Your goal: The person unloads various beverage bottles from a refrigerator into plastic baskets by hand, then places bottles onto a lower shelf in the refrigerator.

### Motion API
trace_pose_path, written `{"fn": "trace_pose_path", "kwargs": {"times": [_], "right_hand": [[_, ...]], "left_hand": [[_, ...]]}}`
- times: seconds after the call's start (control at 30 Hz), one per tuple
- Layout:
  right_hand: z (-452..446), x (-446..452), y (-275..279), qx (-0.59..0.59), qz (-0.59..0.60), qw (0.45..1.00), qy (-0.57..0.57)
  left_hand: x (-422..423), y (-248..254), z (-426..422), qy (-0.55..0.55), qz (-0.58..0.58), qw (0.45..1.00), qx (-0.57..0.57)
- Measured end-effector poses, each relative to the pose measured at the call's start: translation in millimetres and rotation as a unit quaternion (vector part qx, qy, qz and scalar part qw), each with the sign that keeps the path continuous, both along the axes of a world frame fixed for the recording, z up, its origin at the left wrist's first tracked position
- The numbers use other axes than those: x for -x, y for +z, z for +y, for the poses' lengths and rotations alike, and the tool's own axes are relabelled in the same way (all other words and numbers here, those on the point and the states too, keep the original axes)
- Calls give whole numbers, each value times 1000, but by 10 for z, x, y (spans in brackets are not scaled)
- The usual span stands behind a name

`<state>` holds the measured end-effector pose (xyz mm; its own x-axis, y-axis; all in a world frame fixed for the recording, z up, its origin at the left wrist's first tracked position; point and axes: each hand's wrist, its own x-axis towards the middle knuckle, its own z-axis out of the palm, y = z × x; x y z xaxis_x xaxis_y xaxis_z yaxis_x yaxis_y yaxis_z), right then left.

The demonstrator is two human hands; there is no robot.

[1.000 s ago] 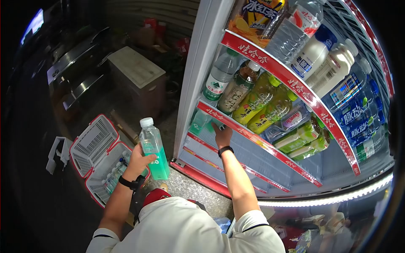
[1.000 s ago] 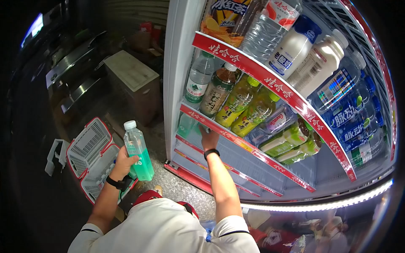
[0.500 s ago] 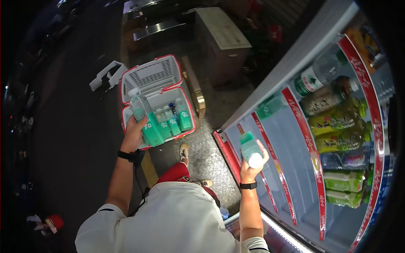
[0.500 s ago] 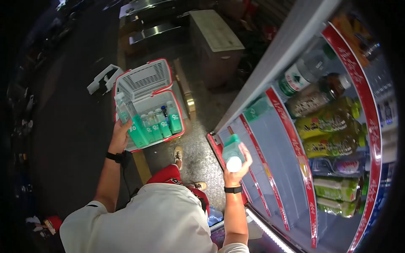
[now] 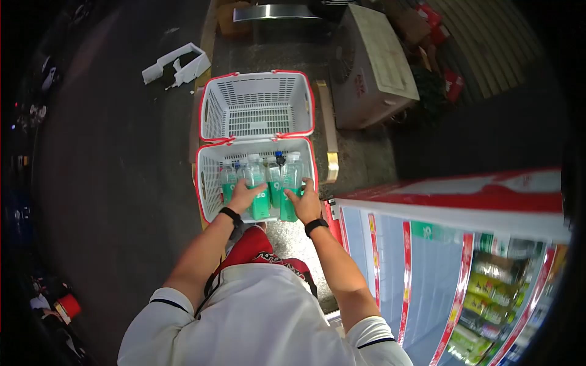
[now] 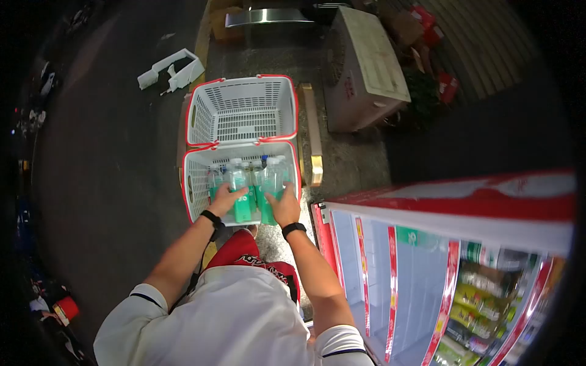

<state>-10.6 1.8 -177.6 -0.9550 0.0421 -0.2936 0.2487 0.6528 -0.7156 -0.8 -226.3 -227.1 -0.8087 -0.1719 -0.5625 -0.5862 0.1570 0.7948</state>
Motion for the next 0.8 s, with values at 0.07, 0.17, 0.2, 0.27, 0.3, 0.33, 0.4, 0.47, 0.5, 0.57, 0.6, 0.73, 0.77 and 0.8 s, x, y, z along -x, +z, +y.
{"fn": "trace_pose_path", "kwargs": {"times": [0.07, 0.17, 0.2, 0.27, 0.3, 0.33, 0.4, 0.47, 0.5, 0.57, 0.6, 0.73, 0.77, 0.8], "right_hand": [[-196, 240, -245, -71, -38, 996, 49], [-389, 437, -533, -124, -105, 984, 68], [-424, 483, -576, -132, -141, 979, 62], [-498, 551, -648, -139, -168, 974, 55], [-538, 541, -677, -142, -186, 971, 55], [-560, 485, -778, -146, -193, 969, 55], [-599, 350, -974, -147, -73, 986, 32], [-623, 177, -1031, -167, -33, 984, 42], [-668, 149, -989, -181, 11, 982, 51], [-633, 81, -913, -158, -44, 985, 48], [-576, 44, -936, -136, -49, 987, 75], [-270, 10, -1010, -45, -11, 987, 155], [-222, -16, -972, -47, -6, 988, 145], [-201, -25, -873, -30, -8, 993, 117]], "left_hand": [[70, -551, 35, -17, -27, 997, 71], [235, -448, 114, -64, -89, 984, 141], [271, -486, 138, -71, -108, 982, 135], [345, -544, 165, -100, -127, 978, 128], [342, -592, 173, -103, -135, 978, 123], [330, -648, 177, -103, -117, 980, 124], [294, -788, 148, -102, -99, 982, 122], [189, -992, 65, -229, -39, 953, 194], [210, -961, 12, -229, -36, 952, 198], [201, -917, -29, -260, -84, 951, 148], [242, -816, -37, -265, -81, 949, 150], [318, -602, -25, -312, -123, 941, 44], [305, -646, -61, -316, -109, 942, -12], [285, -675, -63, -323, -86, 942, 38]]}}
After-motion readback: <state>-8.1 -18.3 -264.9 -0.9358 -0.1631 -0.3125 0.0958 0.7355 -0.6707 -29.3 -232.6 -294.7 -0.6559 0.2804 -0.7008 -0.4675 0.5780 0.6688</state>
